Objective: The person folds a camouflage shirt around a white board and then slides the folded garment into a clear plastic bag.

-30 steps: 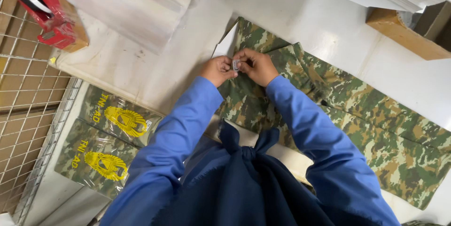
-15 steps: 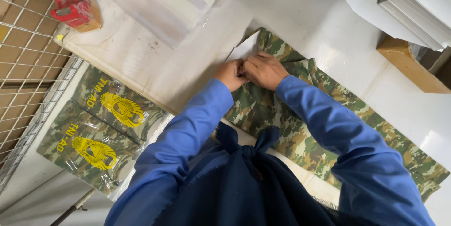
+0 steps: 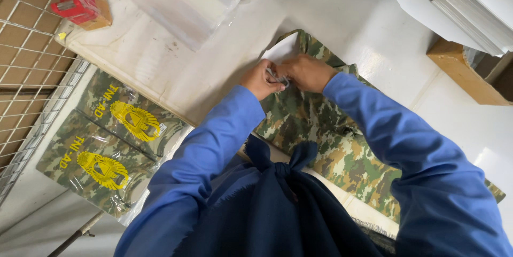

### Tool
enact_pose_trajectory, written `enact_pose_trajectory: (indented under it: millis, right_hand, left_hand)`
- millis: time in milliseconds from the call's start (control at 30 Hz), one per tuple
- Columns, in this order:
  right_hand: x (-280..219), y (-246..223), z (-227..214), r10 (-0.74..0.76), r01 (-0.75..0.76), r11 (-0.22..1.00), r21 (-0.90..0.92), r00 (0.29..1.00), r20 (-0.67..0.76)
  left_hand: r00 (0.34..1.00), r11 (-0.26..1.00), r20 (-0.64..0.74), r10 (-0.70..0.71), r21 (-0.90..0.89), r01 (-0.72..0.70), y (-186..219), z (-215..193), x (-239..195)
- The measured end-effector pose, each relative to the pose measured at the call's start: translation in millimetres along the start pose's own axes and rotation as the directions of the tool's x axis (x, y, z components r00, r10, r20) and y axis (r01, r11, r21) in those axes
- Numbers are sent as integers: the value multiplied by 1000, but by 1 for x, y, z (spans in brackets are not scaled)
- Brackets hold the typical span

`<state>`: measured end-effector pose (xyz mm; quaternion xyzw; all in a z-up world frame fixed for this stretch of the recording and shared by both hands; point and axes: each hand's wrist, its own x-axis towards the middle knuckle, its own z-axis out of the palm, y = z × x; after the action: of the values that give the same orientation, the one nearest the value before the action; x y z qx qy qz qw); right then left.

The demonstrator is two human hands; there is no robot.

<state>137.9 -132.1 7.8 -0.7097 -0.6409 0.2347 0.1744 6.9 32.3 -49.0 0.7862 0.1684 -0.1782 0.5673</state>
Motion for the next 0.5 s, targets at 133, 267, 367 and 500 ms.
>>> enact_pose_trajectory:
  millis: [133, 267, 367, 500]
  right_hand:
    - [-1, 11, 19, -179, 121, 958, -258, 960, -216]
    - [-5, 15, 38, -229, 154, 963, -221, 901, -370]
    - [-13, 20, 38, -138, 100, 987, -123, 923, -359]
    - [-10, 24, 39, -178, 125, 979, -164, 913, -368]
  left_hand:
    - [1000, 997, 23, -2, -80, 3, 2, 1, -1]
    - [999, 979, 41, 35, -204, -26, -4, 9, 3]
    - [997, 977, 20, 71, -202, -66, -9, 8, 1]
    - [997, 988, 5, 73, -138, -71, -10, 9, -1]
